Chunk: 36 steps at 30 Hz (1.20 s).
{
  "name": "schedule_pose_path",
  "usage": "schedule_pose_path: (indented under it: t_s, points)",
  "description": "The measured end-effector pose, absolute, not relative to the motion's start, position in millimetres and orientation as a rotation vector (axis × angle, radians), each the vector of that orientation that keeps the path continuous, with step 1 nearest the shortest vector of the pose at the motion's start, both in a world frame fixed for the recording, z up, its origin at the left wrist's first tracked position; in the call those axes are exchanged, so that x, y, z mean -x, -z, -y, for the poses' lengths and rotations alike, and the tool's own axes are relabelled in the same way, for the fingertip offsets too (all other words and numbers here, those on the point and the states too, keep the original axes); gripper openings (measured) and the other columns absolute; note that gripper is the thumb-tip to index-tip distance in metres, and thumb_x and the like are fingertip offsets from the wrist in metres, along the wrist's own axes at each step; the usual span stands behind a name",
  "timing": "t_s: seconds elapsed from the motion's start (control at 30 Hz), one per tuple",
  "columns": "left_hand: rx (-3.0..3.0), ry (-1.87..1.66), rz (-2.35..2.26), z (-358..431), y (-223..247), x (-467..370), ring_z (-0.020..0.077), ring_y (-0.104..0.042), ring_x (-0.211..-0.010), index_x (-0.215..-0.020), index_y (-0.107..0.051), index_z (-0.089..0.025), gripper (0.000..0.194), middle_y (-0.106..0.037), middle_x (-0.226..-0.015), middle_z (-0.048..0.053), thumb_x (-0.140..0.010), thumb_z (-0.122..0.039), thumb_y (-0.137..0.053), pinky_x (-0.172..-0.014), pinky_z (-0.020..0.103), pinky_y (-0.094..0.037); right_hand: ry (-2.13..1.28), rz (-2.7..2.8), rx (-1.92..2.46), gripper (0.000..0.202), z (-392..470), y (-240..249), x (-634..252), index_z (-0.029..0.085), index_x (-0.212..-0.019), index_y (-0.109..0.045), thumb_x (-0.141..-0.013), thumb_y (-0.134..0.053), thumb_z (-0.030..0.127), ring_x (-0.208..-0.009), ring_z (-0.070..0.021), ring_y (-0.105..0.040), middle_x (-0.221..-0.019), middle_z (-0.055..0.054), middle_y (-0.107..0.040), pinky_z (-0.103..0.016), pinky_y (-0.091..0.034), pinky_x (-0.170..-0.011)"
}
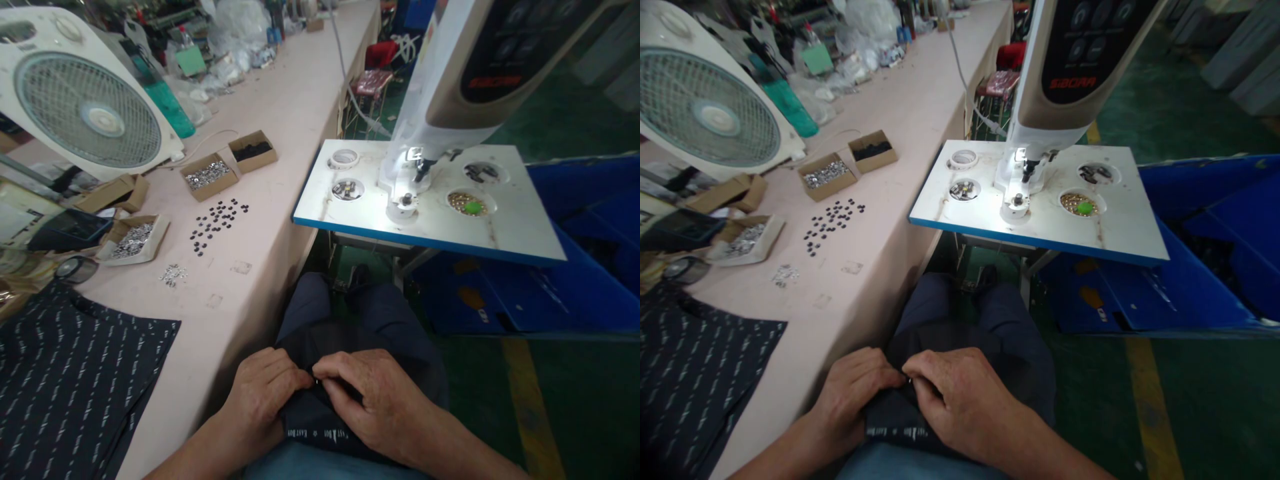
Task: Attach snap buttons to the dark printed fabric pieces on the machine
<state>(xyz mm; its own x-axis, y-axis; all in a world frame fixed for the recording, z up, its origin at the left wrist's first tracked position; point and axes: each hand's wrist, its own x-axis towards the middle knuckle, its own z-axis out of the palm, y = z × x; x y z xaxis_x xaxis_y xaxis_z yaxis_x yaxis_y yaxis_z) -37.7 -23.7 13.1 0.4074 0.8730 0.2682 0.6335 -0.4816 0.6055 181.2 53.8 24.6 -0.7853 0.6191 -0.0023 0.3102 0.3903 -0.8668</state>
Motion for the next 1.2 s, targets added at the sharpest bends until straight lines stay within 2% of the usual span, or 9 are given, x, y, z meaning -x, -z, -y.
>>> schedule_pose_path:
  t_s: [0.13, 0.23, 0.33, 0.4, 0.53, 0.63, 0.73, 0.97, 1.2]
  points:
    - [-2.235, -0.804, -1.297, 20.7, -16.6, 35.3, 0.0173, -0.056, -0.07, -0.101, -0.059, -0.018, 0.025, -0.066, -0.08, 0.004, -0.082, -0.002, -0.054, -0.063, 0.031, -0.034, -1.421, 2.305, 0.83, 0.024, -55.5, -30.8, -186.1, 0.025, -0.107, -0.07, -0.093, -0.053, 0.015, -0.085, -0.0165, -0.072, -0.095, -0.001, -0.078, -0.025, -0.048, -0.078]
    - [-2.217, -0.794, -1.301, 19.4, -18.2, 34.3, 0.017, -0.055, -0.069, -0.1, -0.06, -0.018, 0.022, -0.065, -0.078, 0.003, -0.082, -0.005, -0.056, -0.062, 0.031, -0.033, -1.489, 2.296, 0.853, 0.021, -57.8, -39.2, -190.3, 0.025, -0.111, -0.069, -0.09, -0.064, 0.025, -0.089, -0.0181, -0.071, -0.097, 0.0, -0.077, -0.027, -0.048, -0.082]
    - [-2.185, -0.796, -1.308, 19.2, -17.7, 33.3, 0.0163, -0.054, -0.067, -0.099, -0.06, -0.019, 0.024, -0.064, -0.076, 0.002, -0.08, -0.004, -0.057, -0.062, 0.03, -0.032, -1.557, 2.336, 0.843, 0.052, -59.9, -46.1, -192.7, 0.027, -0.118, -0.067, -0.074, -0.084, 0.049, -0.096, -0.0229, -0.071, -0.104, -0.001, -0.076, -0.03, -0.047, -0.087]
    - [-2.148, -0.815, -1.321, 19.7, -15.9, 32.6, 0.0153, -0.053, -0.066, -0.097, -0.06, -0.019, 0.025, -0.062, -0.074, 0.0, -0.078, -0.004, -0.055, -0.061, 0.029, -0.031, -1.571, 2.378, 0.82, 0.067, -59.4, -47.1, -192.2, 0.028, -0.122, -0.065, -0.065, -0.088, 0.056, -0.102, -0.0261, -0.07, -0.11, -0.002, -0.075, -0.033, -0.046, -0.091]
    - [-2.026, -0.795, -1.39, 20.7, -11.8, 30.6, 0.0124, -0.052, -0.063, -0.088, -0.06, -0.02, 0.017, -0.059, -0.07, -0.002, -0.077, -0.007, -0.058, -0.06, 0.026, -0.031, -1.534, 2.437, 0.82, 0.059, -53.3, -40.4, -187.2, 0.028, -0.127, -0.06, -0.074, -0.085, 0.036, -0.107, -0.0257, -0.067, -0.116, -0.002, -0.072, -0.035, -0.045, -0.094]
    - [-1.918, -0.697, -1.491, 19.4, -11.8, 28.2, 0.0101, -0.051, -0.06, -0.074, -0.057, -0.018, 0.01, -0.056, -0.065, -0.003, -0.076, -0.008, -0.059, -0.058, 0.023, -0.031, -1.447, 2.469, 0.829, 0.046, -49.6, -33.6, -182.8, 0.026, -0.127, -0.059, -0.083, -0.07, 0.018, -0.107, -0.0247, -0.067, -0.116, -0.003, -0.072, -0.036, -0.044, -0.095]
    - [-1.763, -0.533, -1.583, 15.6, -16.0, 25.0, 0.0095, -0.052, -0.059, -0.065, -0.057, -0.016, 0.013, -0.055, -0.062, -0.003, -0.078, -0.012, -0.06, -0.058, 0.023, -0.03, -1.427, 2.46, 0.852, 0.045, -51.4, -27.6, -179.7, 0.025, -0.124, -0.061, -0.082, -0.059, 0.008, -0.105, -0.0242, -0.068, -0.115, -0.003, -0.073, -0.036, -0.045, -0.093]
    - [-1.157, -0.405, -1.548, 4.0, -25.0, 21.2, 0.0101, -0.045, -0.061, -0.069, -0.065, -0.014, 0.024, -0.054, -0.063, -0.004, -0.077, -0.035, -0.072, -0.056, 0.022, -0.032, -1.695, 2.203, 1.013, 0.045, -66.0, -18.1, -175.6, 0.026, -0.113, -0.065, -0.073, -0.057, 0.005, -0.084, -0.0169, -0.069, -0.094, 0.002, -0.075, -0.025, -0.045, -0.071]
    - [-0.825, -0.391, -1.301, -3.1, -23.7, 30.0, 0.0089, -0.038, -0.061, -0.078, -0.061, -0.013, 0.028, -0.049, -0.067, -0.004, -0.071, -0.034, -0.078, -0.058, 0.022, -0.029, -1.991, 1.963, 1.036, 0.036, -71.7, -13.6, -172.6, 0.023, -0.107, -0.066, -0.074, -0.061, 0.008, -0.073, -0.0127, -0.065, -0.084, 0.003, -0.073, -0.02, -0.043, -0.062]
